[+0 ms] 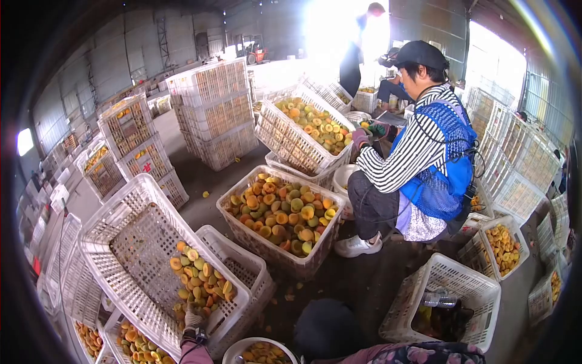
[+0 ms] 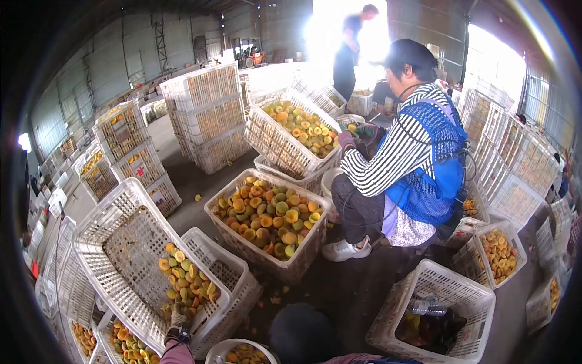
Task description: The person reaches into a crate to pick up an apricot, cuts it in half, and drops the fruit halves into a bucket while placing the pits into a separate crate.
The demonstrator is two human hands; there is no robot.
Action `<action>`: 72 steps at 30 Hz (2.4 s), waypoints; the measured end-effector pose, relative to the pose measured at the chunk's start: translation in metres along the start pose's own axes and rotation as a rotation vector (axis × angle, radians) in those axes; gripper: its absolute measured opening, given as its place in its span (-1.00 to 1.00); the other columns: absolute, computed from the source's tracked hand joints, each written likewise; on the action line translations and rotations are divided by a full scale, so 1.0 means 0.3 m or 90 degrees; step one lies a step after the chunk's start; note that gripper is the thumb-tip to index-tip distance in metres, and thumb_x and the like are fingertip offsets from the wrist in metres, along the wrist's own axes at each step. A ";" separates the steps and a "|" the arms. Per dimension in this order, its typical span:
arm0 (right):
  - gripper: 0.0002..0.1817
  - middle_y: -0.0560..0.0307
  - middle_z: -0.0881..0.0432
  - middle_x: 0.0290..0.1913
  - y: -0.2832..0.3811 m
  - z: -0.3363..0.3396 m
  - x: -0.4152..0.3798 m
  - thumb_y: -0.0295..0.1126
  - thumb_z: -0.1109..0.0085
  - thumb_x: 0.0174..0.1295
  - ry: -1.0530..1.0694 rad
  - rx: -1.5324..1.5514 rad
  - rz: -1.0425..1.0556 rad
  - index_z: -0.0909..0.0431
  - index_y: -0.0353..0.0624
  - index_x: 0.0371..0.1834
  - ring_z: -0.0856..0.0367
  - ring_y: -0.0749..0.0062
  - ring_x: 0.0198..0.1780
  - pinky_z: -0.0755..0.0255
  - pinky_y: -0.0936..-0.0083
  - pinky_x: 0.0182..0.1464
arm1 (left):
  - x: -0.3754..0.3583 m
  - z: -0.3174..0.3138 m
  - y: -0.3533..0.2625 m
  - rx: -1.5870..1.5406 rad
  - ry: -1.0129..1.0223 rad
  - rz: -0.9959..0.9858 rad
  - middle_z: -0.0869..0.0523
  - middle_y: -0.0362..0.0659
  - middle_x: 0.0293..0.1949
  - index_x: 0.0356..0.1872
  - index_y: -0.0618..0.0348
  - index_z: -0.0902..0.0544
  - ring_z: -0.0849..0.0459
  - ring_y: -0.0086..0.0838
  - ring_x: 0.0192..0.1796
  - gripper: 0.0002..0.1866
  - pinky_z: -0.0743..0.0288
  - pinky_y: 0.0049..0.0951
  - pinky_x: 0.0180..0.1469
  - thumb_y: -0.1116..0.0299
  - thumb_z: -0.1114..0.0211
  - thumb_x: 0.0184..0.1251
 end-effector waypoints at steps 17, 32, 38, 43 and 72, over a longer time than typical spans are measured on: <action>-0.63 0.26 -0.57 -0.19 1.719 0.925 -1.463 -0.17 -0.02 0.33 1.033 1.151 -0.747 -0.48 -0.25 0.00 -0.42 0.60 -0.15 -0.32 0.60 -0.02 | -1.134 -0.911 -0.203 0.093 0.076 -0.333 -0.52 -0.17 -0.08 0.02 0.18 -0.40 -0.51 -0.49 -0.07 -0.54 -0.45 -0.48 0.01 0.58 -0.30 0.04; -0.54 -0.31 -0.57 -0.37 1.728 1.012 -1.413 0.01 0.15 0.27 1.117 0.826 -0.153 -0.37 -0.19 -0.07 -0.55 -0.23 -0.28 -0.40 0.04 -0.22 | -1.141 -0.779 -0.079 -0.078 -0.124 -0.200 -0.57 -0.23 -0.42 -0.30 0.17 -0.56 -0.51 -0.55 -0.38 -0.48 -0.42 -0.56 -0.31 -0.11 0.12 0.42; -0.59 -0.26 -0.56 -0.15 1.786 1.035 -1.557 -0.18 0.09 0.23 1.185 0.810 -0.105 -0.42 -0.24 0.03 -0.54 -0.13 -0.15 -0.42 0.18 -0.10 | -1.182 -0.778 -0.169 0.395 -0.209 -0.438 -0.51 -0.20 -0.51 -0.36 0.18 -0.53 -0.49 -0.45 -0.38 -0.56 -0.40 -0.41 -0.27 0.00 0.07 0.43; -0.71 0.09 -0.60 -0.21 1.809 1.071 -1.588 -0.36 0.24 0.38 1.227 1.032 -0.365 -0.47 -0.13 0.02 -0.53 0.27 -0.23 -0.46 0.47 -0.07 | -1.232 -0.865 -0.212 0.690 -0.163 -0.662 -0.47 -0.04 -0.49 -0.46 0.22 -0.49 -0.49 -0.15 -0.39 -0.68 -0.38 -0.30 -0.32 0.16 -0.24 -0.09; -0.76 0.10 -0.55 -0.31 1.864 1.121 -1.445 -0.38 0.18 0.33 1.270 1.074 -0.558 -0.47 -0.08 -0.04 -0.51 0.33 -0.32 -0.43 0.39 -0.37 | -1.054 -0.566 -0.025 -0.202 -0.119 -0.275 -0.56 -0.22 -0.44 -0.19 0.07 -0.51 -0.53 -0.47 -0.50 -0.76 -0.49 -0.51 -0.46 0.14 -0.01 0.42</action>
Point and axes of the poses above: each hand's wrist, its own x-axis towards the middle knuckle, its own z-axis out of the back of the hand, y = z × x, the point moved 7 cm from there along x, towards the middle knuckle
